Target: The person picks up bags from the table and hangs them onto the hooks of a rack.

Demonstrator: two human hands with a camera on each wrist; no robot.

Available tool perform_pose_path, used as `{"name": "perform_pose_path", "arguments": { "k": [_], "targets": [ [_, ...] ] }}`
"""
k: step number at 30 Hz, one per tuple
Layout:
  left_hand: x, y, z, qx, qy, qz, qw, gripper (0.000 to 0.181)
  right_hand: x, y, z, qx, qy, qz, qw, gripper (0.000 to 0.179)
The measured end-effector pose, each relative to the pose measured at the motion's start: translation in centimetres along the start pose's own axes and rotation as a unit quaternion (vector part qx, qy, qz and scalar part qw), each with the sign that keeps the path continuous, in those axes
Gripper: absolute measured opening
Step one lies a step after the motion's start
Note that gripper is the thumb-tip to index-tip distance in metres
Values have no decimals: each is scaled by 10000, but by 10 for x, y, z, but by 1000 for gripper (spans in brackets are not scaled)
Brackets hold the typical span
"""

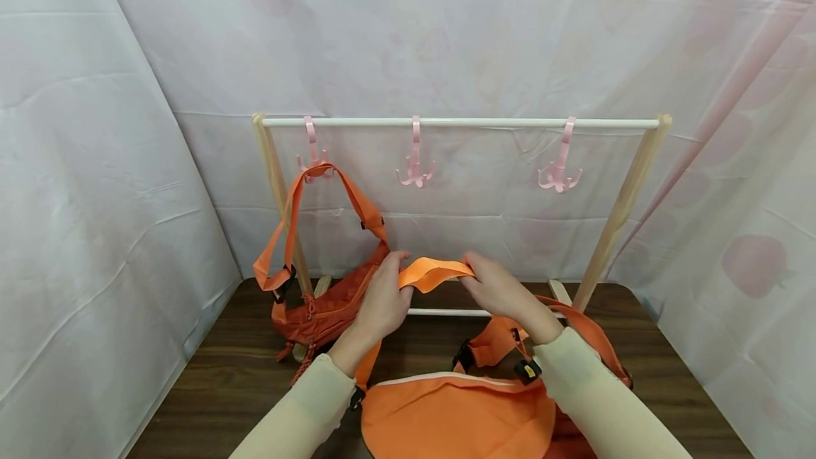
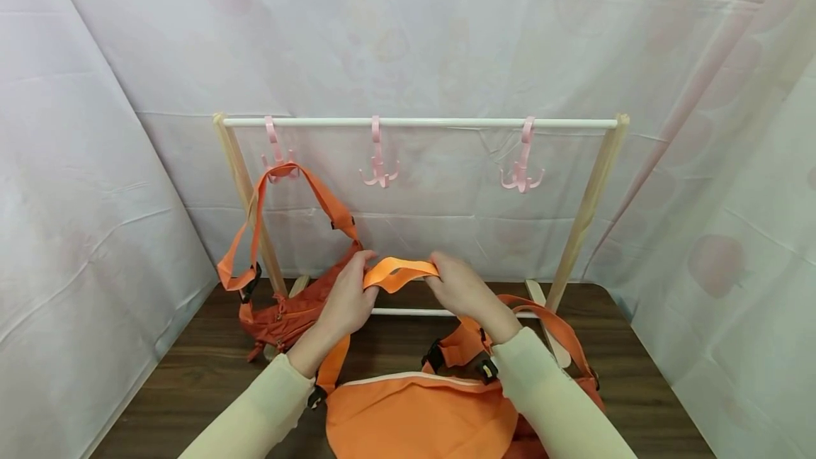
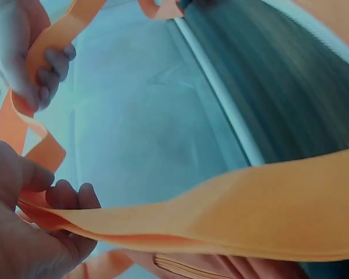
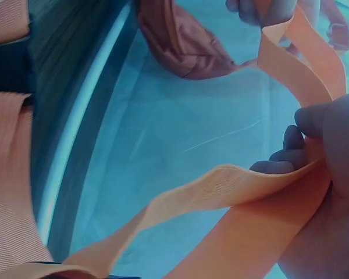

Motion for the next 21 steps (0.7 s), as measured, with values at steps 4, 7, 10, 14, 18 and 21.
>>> {"name": "perform_pose_path", "arguments": {
  "k": [4, 7, 10, 14, 18, 21],
  "targets": [
    [-2, 11, -5, 343, 48, -75, 9994, 60, -4, -13, 1, -138, -40, -1, 9999, 10],
    [-3, 16, -7, 536, 57, -88, 9985, 62, -7, -22, 1, -242, -68, -91, 9996, 11],
    [-6, 21, -9, 603, -6, -109, 9981, 61, -12, -28, 1, -336, -132, -218, 9991, 10],
    [-13, 23, -10, 558, -125, -88, 9983, 57, -20, -32, 2, -360, -198, -343, 9986, 8],
    [-21, 24, -11, 515, -330, -69, 9981, 41, -27, -31, 2, -396, -215, -404, 9982, 6],
    [-27, 23, -12, 470, -454, -80, 9978, 25, -30, -28, 4, -456, -256, -479, 9975, 6]
  ]
}}
Point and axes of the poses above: each hand's wrist, its own z-axis away from the middle knuckle, its own x-axis out of the palm, y = z × x, the point moved 4 cm from there along -z, towards the middle knuckle, and after that the axes turned 11 degrees about x, right-handed, at the moved point
